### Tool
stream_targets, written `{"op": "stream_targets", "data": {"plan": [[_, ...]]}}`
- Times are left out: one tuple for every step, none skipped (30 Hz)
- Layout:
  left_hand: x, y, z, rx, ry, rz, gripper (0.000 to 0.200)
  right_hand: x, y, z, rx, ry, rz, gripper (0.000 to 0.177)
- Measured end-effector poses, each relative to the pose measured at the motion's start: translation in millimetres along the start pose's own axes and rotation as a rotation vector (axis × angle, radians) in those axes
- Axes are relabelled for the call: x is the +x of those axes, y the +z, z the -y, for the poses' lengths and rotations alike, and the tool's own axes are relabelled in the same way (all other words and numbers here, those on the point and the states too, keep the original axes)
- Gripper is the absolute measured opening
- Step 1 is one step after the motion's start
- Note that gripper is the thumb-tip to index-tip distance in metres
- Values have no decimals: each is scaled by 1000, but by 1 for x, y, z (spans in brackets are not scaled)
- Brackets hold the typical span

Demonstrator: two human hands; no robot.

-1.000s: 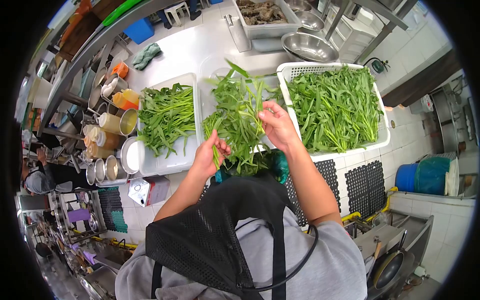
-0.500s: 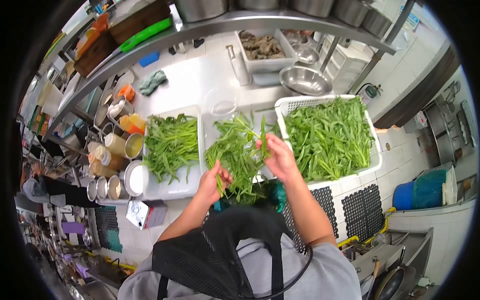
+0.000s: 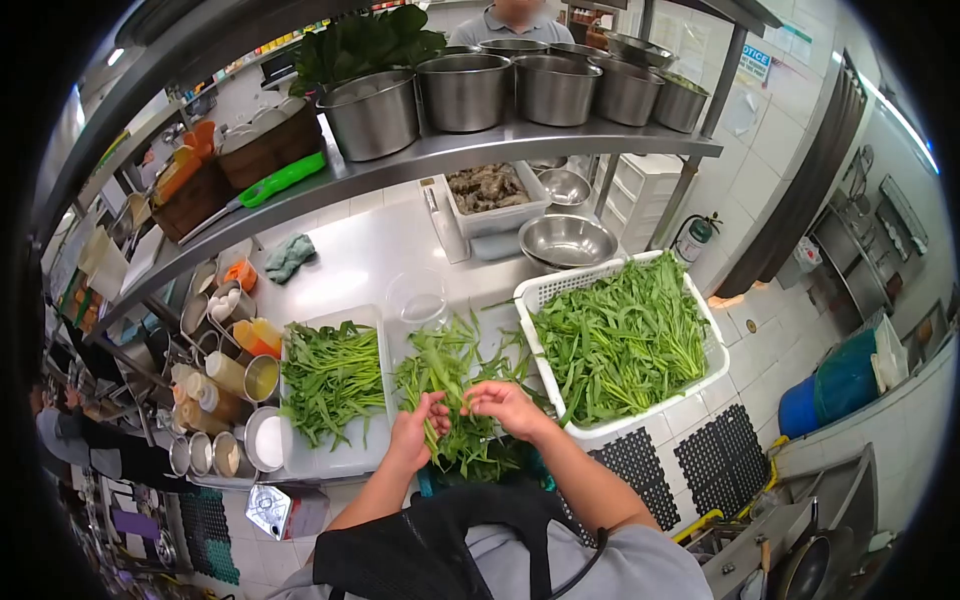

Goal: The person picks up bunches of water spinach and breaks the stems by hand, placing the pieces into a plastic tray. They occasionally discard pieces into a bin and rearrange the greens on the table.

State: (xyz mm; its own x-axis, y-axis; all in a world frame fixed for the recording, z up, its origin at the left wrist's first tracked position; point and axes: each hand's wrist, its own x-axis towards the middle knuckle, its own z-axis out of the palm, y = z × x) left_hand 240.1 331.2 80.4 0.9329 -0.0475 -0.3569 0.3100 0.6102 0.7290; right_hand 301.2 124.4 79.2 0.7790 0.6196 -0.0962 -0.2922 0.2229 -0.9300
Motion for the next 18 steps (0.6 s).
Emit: {"op": "stream_targets", "data": {"plan": [[2,-1,2,58,12,-6,33,-1,3,-4,1,-2,3,23],[5,-2,4,113,26,-11,32,1,6,-6,-65,44,26,21],[7,-4,7,125,32,-51,29,0,8,-10,-130,92,47,19],[6,-4,7,124,30,-54,29,0,8,-17,-128,95,48,19],[7,-4,7,158,47,-70,28,0,7,-24,-181,86,67,19],[8,-3,7,192,64,-86,28,-1,6,-31,-233,76,86,19],[7,-1,5,192,64,-85,28,-3,7,-34,-251,86,74,17],[6,2,4,186,81,-103,28,-6,8,-38,-251,86,74,17],[7,3,0,182,100,-121,28,-7,8,-41,-291,84,69,17],[8,4,-2,183,102,-123,28,-7,9,-44,-329,83,65,16],[8,4,-3,223,157,-98,28,-7,9,-47,-294,103,63,20],[7,4,-3,262,210,-71,28,-7,8,-50,-291,106,64,20],[8,3,-4,263,207,-74,28,-8,9,-50,-322,103,55,20],[10,2,-5,263,217,-41,29,-7,9,-49,-355,98,45,20],[12,0,-7,262,229,-8,29,-7,9,-48,-353,99,46,20],[12,2,-11,261,228,-8,29,-6,9,-45,-374,105,45,20],[10,4,-15,198,203,1,26,-7,10,-44,-395,112,45,20],[9,5,-18,135,177,11,23,-7,10,-45,-395,113,45,20]]}}
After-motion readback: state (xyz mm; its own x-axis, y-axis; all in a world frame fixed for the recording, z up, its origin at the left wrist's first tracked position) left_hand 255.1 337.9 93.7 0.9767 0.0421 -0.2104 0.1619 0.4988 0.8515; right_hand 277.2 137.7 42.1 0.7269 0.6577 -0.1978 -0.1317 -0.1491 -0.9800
